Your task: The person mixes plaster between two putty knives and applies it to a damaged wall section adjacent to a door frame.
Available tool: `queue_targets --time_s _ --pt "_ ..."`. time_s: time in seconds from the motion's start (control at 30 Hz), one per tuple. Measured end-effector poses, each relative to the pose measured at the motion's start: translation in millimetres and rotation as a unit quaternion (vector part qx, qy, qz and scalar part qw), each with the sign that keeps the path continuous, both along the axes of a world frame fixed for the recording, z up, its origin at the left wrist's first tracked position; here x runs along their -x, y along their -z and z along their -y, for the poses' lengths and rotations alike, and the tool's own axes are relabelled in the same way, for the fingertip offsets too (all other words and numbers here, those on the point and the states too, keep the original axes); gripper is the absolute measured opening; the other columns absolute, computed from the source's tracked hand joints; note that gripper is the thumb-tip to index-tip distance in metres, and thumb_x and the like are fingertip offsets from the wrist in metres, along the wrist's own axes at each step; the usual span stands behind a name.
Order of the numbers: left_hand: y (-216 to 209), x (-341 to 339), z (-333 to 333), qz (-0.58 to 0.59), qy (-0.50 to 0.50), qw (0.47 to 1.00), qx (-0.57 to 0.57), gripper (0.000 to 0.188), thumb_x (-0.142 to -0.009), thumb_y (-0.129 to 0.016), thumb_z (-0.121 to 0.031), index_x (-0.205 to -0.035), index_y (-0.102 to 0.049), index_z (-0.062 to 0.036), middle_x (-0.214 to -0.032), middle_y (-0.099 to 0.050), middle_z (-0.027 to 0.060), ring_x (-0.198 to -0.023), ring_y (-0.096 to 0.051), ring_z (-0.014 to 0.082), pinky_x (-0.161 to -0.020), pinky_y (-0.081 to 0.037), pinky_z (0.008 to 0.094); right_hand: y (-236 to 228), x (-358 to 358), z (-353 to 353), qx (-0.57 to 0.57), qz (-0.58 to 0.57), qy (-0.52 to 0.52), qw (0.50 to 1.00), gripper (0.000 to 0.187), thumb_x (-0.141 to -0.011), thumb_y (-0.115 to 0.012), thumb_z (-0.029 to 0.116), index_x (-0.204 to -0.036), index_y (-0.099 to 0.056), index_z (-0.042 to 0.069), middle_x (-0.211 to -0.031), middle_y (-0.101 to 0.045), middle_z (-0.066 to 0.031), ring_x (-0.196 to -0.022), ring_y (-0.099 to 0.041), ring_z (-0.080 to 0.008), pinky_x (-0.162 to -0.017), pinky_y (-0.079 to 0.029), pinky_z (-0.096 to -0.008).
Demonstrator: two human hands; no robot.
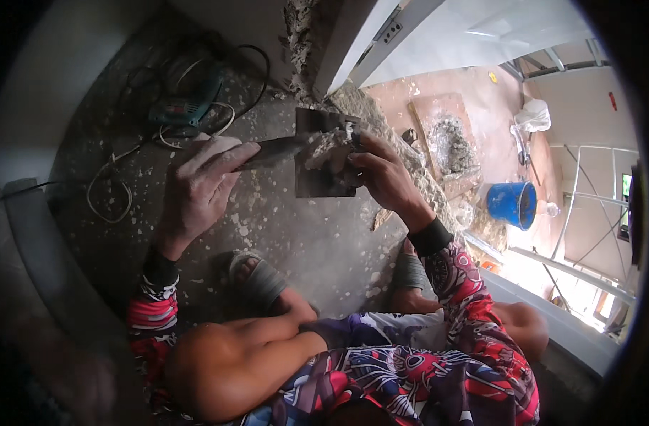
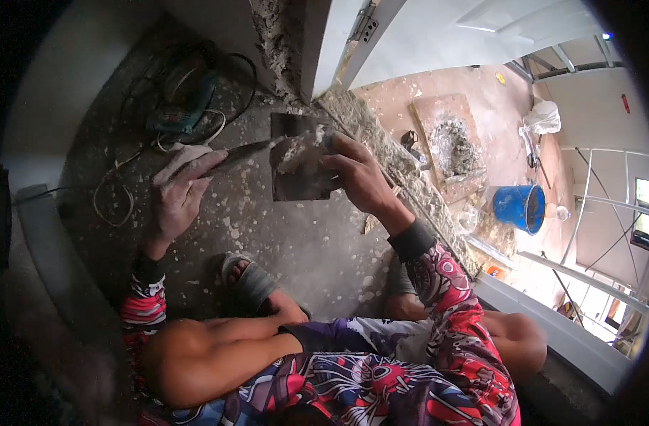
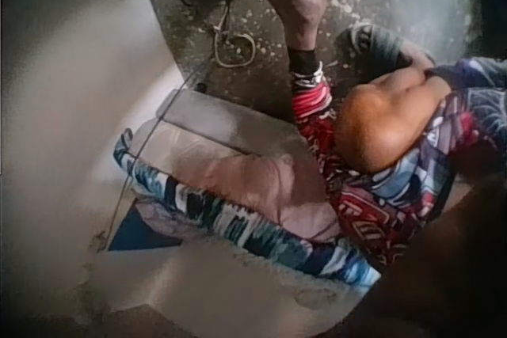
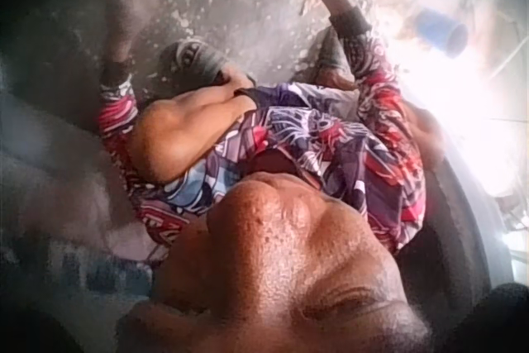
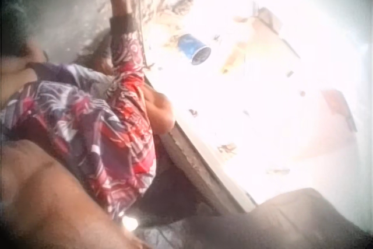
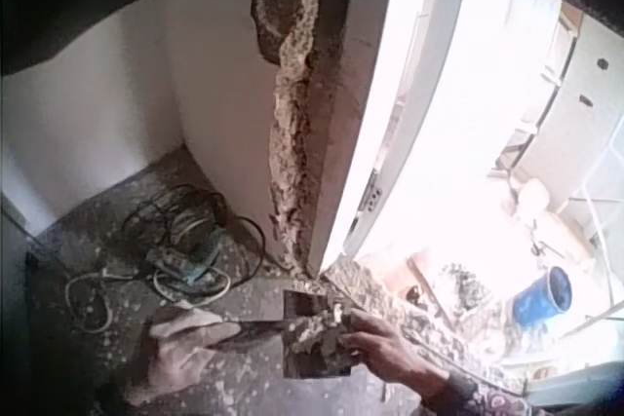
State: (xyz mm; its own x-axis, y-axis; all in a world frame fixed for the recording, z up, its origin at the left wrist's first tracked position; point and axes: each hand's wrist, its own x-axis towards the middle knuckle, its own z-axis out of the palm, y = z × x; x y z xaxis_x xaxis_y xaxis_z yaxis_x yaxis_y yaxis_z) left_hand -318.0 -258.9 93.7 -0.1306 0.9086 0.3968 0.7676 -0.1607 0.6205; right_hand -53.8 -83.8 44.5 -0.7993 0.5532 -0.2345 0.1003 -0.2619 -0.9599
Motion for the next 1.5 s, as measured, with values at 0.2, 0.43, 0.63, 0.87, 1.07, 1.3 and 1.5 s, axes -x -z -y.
queue_targets --time_s 0.2,0.43,0.63,0.87,1.07,1.3,1.5 --pt "-47.6 17.0 -20.4 -0.228 0.104 0.968 -0.013 0.039 -0.067 -0.070 0.000 -0.105 -0.071 -0.0094 -0.096 -0.063 0.0027 -0.084 -0.058 0.0242 -0.072 -0.049 0.0369 8.4 2.9 -5.1 -0.179 -0.030 -0.058 0.982 0.035 -0.093 -0.054 0.006 -0.127 -0.056 -0.002 -0.106 -0.061 -0.0047 -0.085 -0.059 -0.0094 -0.071 -0.050 -0.0259" --pt "-69.1 15.1 -27.7 -0.304 0.122 0.944 0.031 0.045 -0.066 -0.067 0.003 -0.109 -0.070 -0.0089 -0.098 -0.063 0.0042 -0.087 -0.058 0.0247 -0.074 -0.046 0.0389 -16.5 35.4 -13.5 0.216 0.029 -0.013 0.976 0.028 -0.084 -0.067 -0.004 -0.111 -0.068 0.003 -0.128 -0.058 -0.0152 -0.115 -0.059 -0.0268 -0.092 -0.051 -0.0335" --pt "-53.9 11.4 -31.0 -0.330 0.085 0.940 -0.001 0.042 -0.069 -0.066 0.003 -0.110 -0.068 -0.0063 -0.100 -0.062 0.0042 -0.086 -0.058 0.0257 -0.071 -0.049 0.0387 -29.6 39.1 -19.5 0.006 0.038 -0.067 0.997 0.035 -0.092 -0.051 0.011 -0.124 -0.059 -0.003 -0.106 -0.064 -0.0037 -0.087 -0.058 -0.0094 -0.077 -0.049 -0.0254" --pt "-32.4 3.8 -38.2 -0.367 0.027 0.929 -0.034 0.040 -0.074 -0.068 -0.003 -0.114 -0.068 -0.0056 -0.101 -0.061 0.0054 -0.083 -0.059 0.0246 -0.066 -0.050 0.0364 -39.6 35.1 -34.0 -0.078 0.041 -0.145 0.985 0.036 -0.095 -0.052 0.015 -0.125 -0.058 -0.003 -0.113 -0.064 -0.0059 -0.103 -0.059 -0.0137 -0.087 -0.050 -0.0277" --pt "-23.9 12.1 -66.0 -0.338 -0.039 0.932 -0.122 0.028 -0.077 -0.067 -0.005 -0.105 -0.069 -0.0067 -0.097 -0.061 0.0020 -0.078 -0.056 0.0214 -0.060 -0.048 0.0342 -24.8 32.6 -34.2 -0.058 0.052 -0.094 0.992 0.039 -0.094 -0.052 0.011 -0.131 -0.056 -0.003 -0.115 -0.063 -0.0062 -0.100 -0.060 -0.0145 -0.084 -0.051 -0.0277" --pt "-27.4 26.8 -119.2 -0.352 -0.031 0.926 -0.130 0.023 -0.079 -0.065 -0.003 -0.101 -0.068 -0.0067 -0.092 -0.058 0.0021 -0.077 -0.055 0.0233 -0.063 -0.050 0.0360 12.0 14.5 -27.2 0.198 -0.016 0.051 0.979 0.020 -0.091 -0.055 0.002 -0.111 -0.059 0.000 -0.092 -0.056 0.0035 -0.074 -0.052 -0.0042 -0.062 -0.042 -0.0214" --pt "-24.0 33.4 -134.2 -0.296 -0.027 0.949 -0.101 0.014 -0.085 -0.064 -0.002 -0.099 -0.065 -0.0010 -0.092 -0.060 0.0096 -0.081 -0.059 0.0304 -0.066 -0.048 0.0403 18.7 -1.8 -18.6 0.248 -0.028 0.071 0.966 0.023 -0.091 -0.054 0.001 -0.113 -0.058 0.000 -0.092 -0.057 0.0030 -0.074 -0.054 -0.0048 -0.062 -0.044 -0.0213"
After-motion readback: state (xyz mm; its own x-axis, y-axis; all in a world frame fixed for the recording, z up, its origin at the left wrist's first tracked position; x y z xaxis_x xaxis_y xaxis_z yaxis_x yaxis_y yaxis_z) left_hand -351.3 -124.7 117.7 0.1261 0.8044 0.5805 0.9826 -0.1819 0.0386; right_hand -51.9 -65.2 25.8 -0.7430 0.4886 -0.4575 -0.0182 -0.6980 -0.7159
